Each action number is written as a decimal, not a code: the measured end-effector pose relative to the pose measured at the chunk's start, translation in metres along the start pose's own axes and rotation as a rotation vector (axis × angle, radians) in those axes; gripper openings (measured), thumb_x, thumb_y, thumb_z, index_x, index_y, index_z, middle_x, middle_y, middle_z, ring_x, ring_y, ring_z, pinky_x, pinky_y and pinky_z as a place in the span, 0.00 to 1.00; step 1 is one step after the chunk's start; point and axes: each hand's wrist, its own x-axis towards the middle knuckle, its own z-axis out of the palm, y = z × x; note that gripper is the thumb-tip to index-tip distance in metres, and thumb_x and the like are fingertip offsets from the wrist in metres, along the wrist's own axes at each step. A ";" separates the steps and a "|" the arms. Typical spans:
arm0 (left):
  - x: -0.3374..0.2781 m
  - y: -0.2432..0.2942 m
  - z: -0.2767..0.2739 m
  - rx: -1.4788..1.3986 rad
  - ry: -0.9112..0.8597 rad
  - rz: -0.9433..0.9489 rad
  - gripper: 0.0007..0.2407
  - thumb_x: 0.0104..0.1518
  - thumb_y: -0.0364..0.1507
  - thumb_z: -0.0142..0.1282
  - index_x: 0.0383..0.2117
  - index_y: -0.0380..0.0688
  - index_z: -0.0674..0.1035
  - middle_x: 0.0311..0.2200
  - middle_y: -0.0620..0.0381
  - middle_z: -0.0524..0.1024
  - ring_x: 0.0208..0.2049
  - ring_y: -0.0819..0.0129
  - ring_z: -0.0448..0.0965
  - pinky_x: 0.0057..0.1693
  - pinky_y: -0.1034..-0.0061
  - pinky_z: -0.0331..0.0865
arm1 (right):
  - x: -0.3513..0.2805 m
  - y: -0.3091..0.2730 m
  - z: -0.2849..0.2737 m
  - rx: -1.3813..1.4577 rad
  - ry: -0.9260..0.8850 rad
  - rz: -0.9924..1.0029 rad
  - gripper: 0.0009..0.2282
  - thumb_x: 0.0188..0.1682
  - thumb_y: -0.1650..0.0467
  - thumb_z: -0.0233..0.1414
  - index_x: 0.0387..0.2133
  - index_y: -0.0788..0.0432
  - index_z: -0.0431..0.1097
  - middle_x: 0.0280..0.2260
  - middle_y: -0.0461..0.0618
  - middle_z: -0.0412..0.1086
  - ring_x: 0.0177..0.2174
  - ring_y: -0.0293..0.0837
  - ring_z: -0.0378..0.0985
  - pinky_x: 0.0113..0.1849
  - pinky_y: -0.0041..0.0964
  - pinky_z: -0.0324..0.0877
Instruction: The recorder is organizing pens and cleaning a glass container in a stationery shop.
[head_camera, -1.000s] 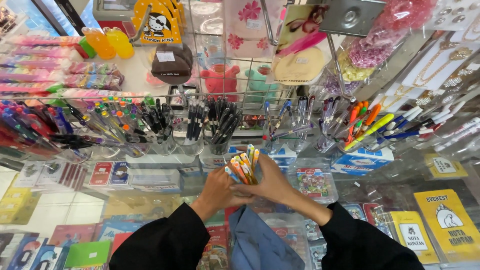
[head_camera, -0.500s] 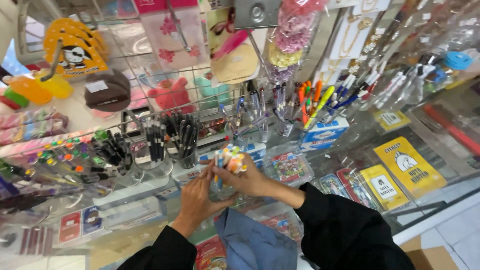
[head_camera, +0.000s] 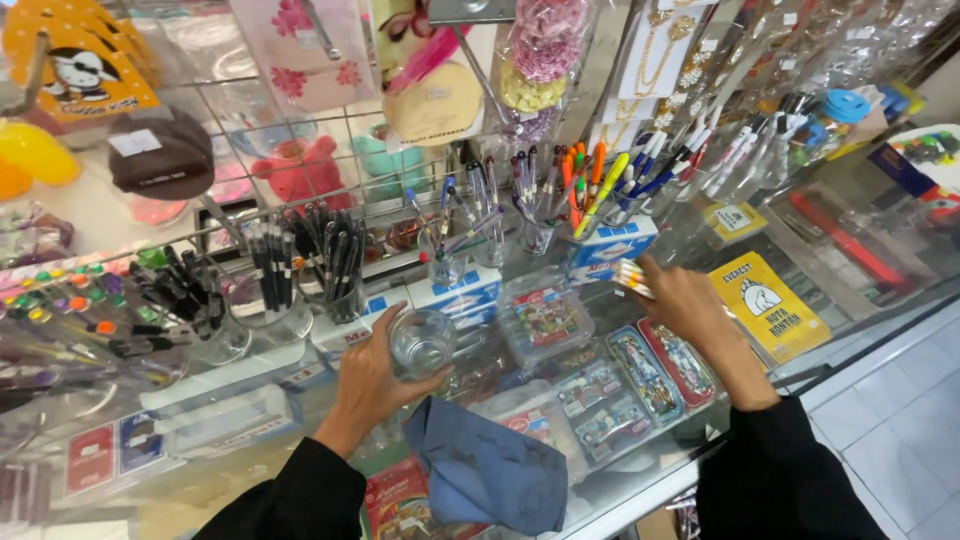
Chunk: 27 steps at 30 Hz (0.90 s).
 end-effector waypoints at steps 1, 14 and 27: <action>0.004 0.004 -0.002 -0.091 -0.052 -0.066 0.43 0.37 0.45 0.75 0.57 0.28 0.67 0.39 0.47 0.83 0.33 0.56 0.85 0.42 0.67 0.78 | -0.008 0.014 0.012 -0.071 -0.011 0.090 0.20 0.48 0.58 0.56 0.45 0.60 0.67 0.21 0.60 0.74 0.25 0.63 0.79 0.28 0.54 0.73; -0.003 0.001 0.013 -0.080 0.224 0.186 0.29 0.42 0.29 0.74 0.53 0.42 0.73 0.51 0.51 0.76 0.55 0.55 0.75 0.61 0.62 0.71 | -0.040 -0.066 -0.017 0.183 0.124 -0.032 0.40 0.45 0.49 0.53 0.65 0.63 0.56 0.61 0.63 0.61 0.59 0.61 0.62 0.59 0.56 0.56; -0.004 0.001 0.011 -0.014 0.397 0.114 0.30 0.48 0.31 0.75 0.56 0.42 0.69 0.52 0.48 0.74 0.56 0.54 0.75 0.62 0.60 0.71 | -0.068 -0.239 0.035 0.359 -0.302 -0.559 0.40 0.40 0.65 0.62 0.70 0.52 0.55 0.71 0.65 0.44 0.68 0.67 0.43 0.65 0.58 0.42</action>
